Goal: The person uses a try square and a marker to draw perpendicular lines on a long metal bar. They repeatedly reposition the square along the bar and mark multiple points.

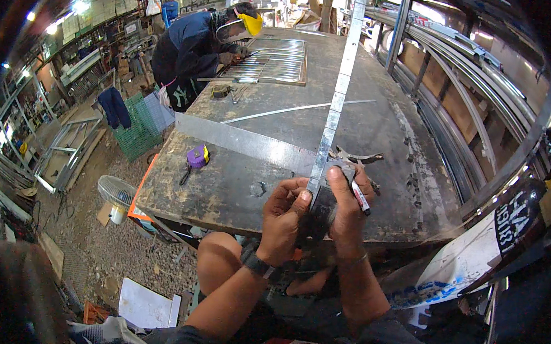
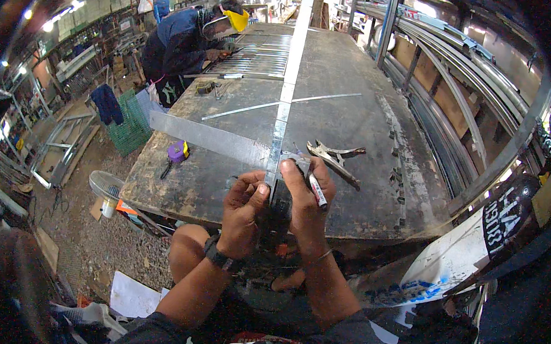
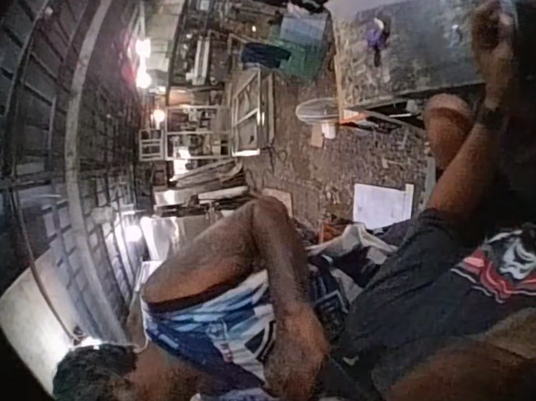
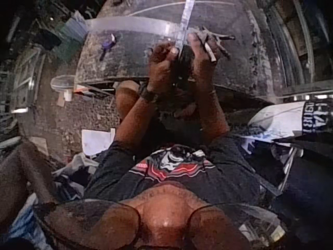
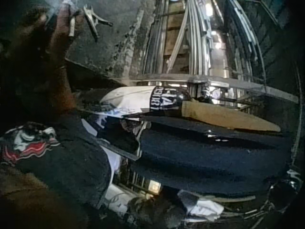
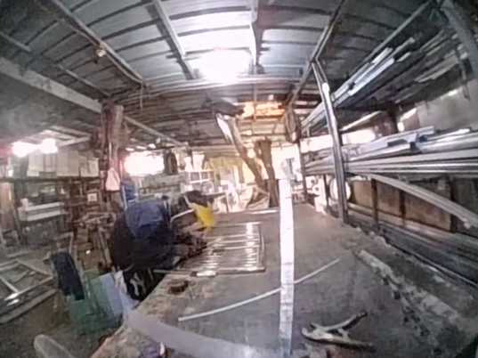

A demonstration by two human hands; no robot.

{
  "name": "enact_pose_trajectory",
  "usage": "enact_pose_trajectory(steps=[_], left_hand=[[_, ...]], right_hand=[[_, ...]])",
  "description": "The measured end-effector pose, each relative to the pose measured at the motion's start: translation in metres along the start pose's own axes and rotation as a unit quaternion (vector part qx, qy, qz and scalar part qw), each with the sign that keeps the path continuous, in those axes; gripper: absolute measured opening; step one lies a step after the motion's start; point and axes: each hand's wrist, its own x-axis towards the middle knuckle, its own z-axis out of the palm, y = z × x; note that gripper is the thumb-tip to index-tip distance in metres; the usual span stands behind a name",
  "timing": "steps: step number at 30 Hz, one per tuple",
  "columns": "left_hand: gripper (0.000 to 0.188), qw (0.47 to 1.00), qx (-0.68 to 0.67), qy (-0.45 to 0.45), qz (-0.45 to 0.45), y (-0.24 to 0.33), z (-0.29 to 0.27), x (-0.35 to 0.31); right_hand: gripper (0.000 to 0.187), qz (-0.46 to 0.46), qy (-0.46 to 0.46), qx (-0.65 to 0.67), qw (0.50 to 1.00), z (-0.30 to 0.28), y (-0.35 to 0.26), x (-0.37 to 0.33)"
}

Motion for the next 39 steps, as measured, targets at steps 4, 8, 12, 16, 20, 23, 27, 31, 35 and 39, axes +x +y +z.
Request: enact_pose_trajectory(steps=[4, 8, 12, 16, 20, 23, 27, 31, 35, 39], left_hand=[[0.018, 0.999, -0.02, -0.021, -0.021, -0.001, -0.006, -0.003], [0.016, 0.999, 0.003, -0.032, -0.002, -0.005, -0.009, -0.005], [0.019, 1.0, -0.025, 0.001, 0.004, 0.0, 0.005, -0.006], [0.031, 0.997, -0.077, -0.003, 0.015, 0.015, 0.018, 0.011], [0.03, 0.998, -0.054, -0.006, 0.016, 0.014, 0.024, 0.014], [0.033, 0.999, -0.034, 0.006, 0.013, 0.008, 0.021, 0.012], [0.031, 0.999, -0.009, -0.014, 0.036, 0.007, 0.01, 0.012], [0.022, 0.998, 0.023, 0.004, 0.063, 0.007, 0.006, 0.009], [0.02, 0.992, 0.126, 0.016, -0.005, 0.011, 0.002, 0.003], [0.019, 0.998, 0.05, -0.028, 0.004, 0.012, 0.008, 0.001]], right_hand=[[0.025, -0.015, -0.003, -0.028, 0.999, 0.002, -0.002, -0.004], [0.033, -0.071, 0.0, -0.158, 0.985, -0.002, -0.005, -0.001], [0.033, -0.067, -0.009, -0.118, 0.991, -0.008, -0.009, 0.001], [0.032, -0.041, -0.013, -0.08, 0.996, -0.009, -0.009, 0.001], [0.031, -0.023, -0.013, -0.048, 0.998, -0.005, -0.005, -0.002], [0.028, -0.055, 0.019, -0.068, 0.996, 0.0, 0.0, -0.007], [0.026, -0.061, 0.031, -0.032, 0.997, 0.002, 0.003, -0.012], [0.026, -0.075, 0.02, -0.063, 0.995, 0.001, 0.002, -0.009], [0.026, -0.056, 0.052, -0.03, 0.997, 0.002, 0.002, -0.007], [0.023, -0.058, 0.041, -0.04, 0.997, -0.005, -0.001, -0.004]])
